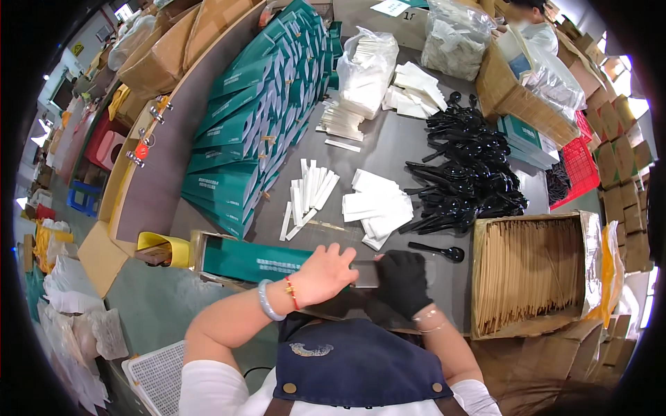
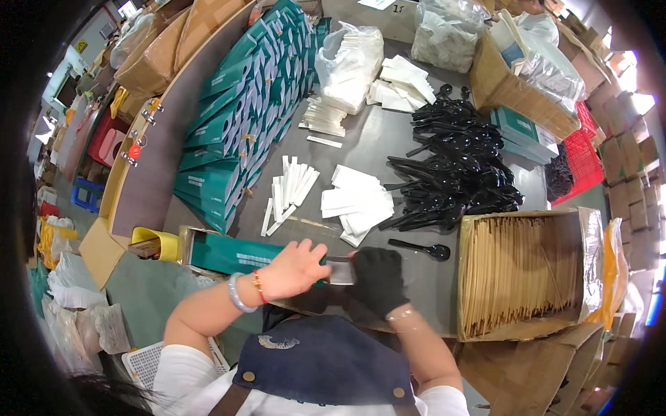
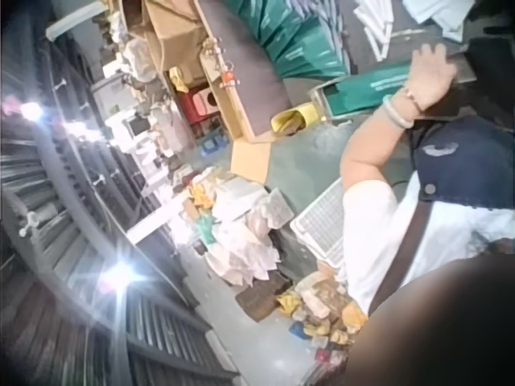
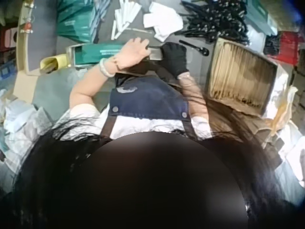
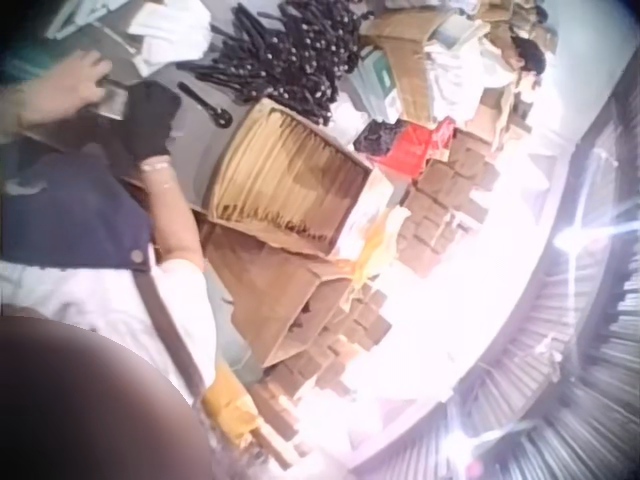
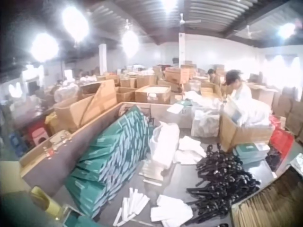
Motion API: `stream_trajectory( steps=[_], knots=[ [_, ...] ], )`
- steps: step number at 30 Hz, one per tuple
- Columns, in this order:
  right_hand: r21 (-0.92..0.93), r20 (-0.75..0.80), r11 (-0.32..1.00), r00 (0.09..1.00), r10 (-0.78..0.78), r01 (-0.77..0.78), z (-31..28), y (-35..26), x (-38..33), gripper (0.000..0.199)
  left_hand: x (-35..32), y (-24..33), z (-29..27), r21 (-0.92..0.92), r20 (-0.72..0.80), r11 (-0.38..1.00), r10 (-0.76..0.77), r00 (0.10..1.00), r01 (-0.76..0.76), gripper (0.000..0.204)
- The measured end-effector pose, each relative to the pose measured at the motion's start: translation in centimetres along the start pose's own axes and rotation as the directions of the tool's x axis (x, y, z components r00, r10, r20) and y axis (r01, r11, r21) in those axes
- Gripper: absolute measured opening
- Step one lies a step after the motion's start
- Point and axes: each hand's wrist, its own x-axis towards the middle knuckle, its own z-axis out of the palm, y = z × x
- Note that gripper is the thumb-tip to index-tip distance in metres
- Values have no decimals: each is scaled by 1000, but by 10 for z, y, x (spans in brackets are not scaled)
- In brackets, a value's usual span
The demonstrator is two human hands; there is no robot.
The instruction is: Packing chopsticks and small plastic components into paper sleeves at a workstation.
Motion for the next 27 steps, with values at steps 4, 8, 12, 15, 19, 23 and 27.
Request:
stream_trajectory(
  steps=[4, 8, 12, 15, 19, 23, 27],
  knots=[
    [-3, -91, 991, 987, 130, -131, -55, 16, -8, 64, -19, -46, -69, 13, -78, 999, -36, 996, 37, 17],
    [-16, -111, 981, 975, 190, -193, -51, 18, -12, 61, -54, -125, -78, 77, -337, 992, -67, 939, 98, 22],
    [-74, -16, 982, 985, 172, -173, -34, 2, -12, 60, -67, -76, -6, -151, -556, 881, -451, 698, 449, 41],
    [-103, 58, 981, 983, 172, -166, -27, -4, -6, 62, -51, -20, 54, -358, -364, 740, -673, 645, 570, 84],
    [-164, 151, 981, 980, 133, -108, -30, -10, 4, 61, -50, -24, 76, -488, -349, 661, -747, 567, 570, 90],
    [-105, 237, 990, 964, 119, -97, -21, -14, 5, 61, -52, -23, 78, -535, -318, 636, -762, 565, 556, 90],
    [78, 156, 997, 988, 12, -24, 38, -38, 23, 63, -48, -23, 63, -519, -314, 656, -742, 592, 548, 86]
  ],
)
